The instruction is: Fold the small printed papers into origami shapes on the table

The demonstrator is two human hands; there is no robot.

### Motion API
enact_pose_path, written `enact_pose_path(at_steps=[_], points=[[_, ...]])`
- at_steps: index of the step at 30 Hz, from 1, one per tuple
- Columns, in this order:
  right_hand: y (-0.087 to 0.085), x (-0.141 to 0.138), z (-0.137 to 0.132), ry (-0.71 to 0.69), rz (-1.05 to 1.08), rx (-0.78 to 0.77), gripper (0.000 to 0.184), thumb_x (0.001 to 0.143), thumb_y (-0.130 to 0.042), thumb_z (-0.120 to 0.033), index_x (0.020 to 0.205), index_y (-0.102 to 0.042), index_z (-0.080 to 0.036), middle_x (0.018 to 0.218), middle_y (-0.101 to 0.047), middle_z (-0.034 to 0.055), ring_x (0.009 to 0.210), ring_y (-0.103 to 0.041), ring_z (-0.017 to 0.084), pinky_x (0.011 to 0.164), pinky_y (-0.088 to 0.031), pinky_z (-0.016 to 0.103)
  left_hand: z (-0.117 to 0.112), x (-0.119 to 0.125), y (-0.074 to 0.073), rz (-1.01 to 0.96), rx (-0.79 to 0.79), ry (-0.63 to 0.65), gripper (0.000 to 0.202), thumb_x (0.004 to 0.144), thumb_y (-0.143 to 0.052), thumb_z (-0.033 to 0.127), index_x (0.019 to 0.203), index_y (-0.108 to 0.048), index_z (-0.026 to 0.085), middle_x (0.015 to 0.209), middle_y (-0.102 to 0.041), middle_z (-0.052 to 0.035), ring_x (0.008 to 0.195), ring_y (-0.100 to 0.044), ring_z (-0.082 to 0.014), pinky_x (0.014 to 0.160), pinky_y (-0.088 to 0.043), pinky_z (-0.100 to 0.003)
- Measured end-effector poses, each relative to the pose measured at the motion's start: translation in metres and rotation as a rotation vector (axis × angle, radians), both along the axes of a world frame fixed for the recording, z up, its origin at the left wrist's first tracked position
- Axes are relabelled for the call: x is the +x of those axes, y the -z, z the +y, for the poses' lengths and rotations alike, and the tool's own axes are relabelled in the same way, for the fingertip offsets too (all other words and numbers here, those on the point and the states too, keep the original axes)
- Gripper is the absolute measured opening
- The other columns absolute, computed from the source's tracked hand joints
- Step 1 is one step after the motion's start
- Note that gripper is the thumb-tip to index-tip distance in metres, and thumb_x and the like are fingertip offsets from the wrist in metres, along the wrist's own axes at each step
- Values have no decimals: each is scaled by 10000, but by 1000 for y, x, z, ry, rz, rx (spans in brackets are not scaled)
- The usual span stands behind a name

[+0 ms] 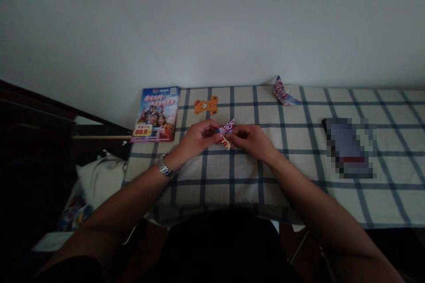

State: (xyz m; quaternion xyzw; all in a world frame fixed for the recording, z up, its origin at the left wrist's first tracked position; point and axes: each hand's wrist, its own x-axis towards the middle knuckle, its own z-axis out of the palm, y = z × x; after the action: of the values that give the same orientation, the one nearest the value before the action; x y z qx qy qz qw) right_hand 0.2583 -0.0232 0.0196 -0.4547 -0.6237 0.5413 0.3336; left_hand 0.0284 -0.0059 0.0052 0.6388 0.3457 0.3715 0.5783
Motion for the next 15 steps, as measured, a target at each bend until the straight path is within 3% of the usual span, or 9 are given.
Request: enact_pose_path(at_steps=[7,15], points=[[1,0,1,0,40,-107,339,886,-810,-549,875,-798,-211,803,-782,24,691,-692,155,651,-558,284,-1,0,-1,-8,11,-51,242,956,-775,374,1016,-670,165,869,-737,-28,756,-714,-121,711,-581,-232],[-1,-2,-2,-38,50,-147,353,894,-801,-562,832,-793,-214,792,-798,30,686,-719,156,677,-604,294,2,-1,1,-30,49,-78,286,954,-778,427,1007,-664,170,917,-739,-37,768,-709,-127,719,-578,-241]])
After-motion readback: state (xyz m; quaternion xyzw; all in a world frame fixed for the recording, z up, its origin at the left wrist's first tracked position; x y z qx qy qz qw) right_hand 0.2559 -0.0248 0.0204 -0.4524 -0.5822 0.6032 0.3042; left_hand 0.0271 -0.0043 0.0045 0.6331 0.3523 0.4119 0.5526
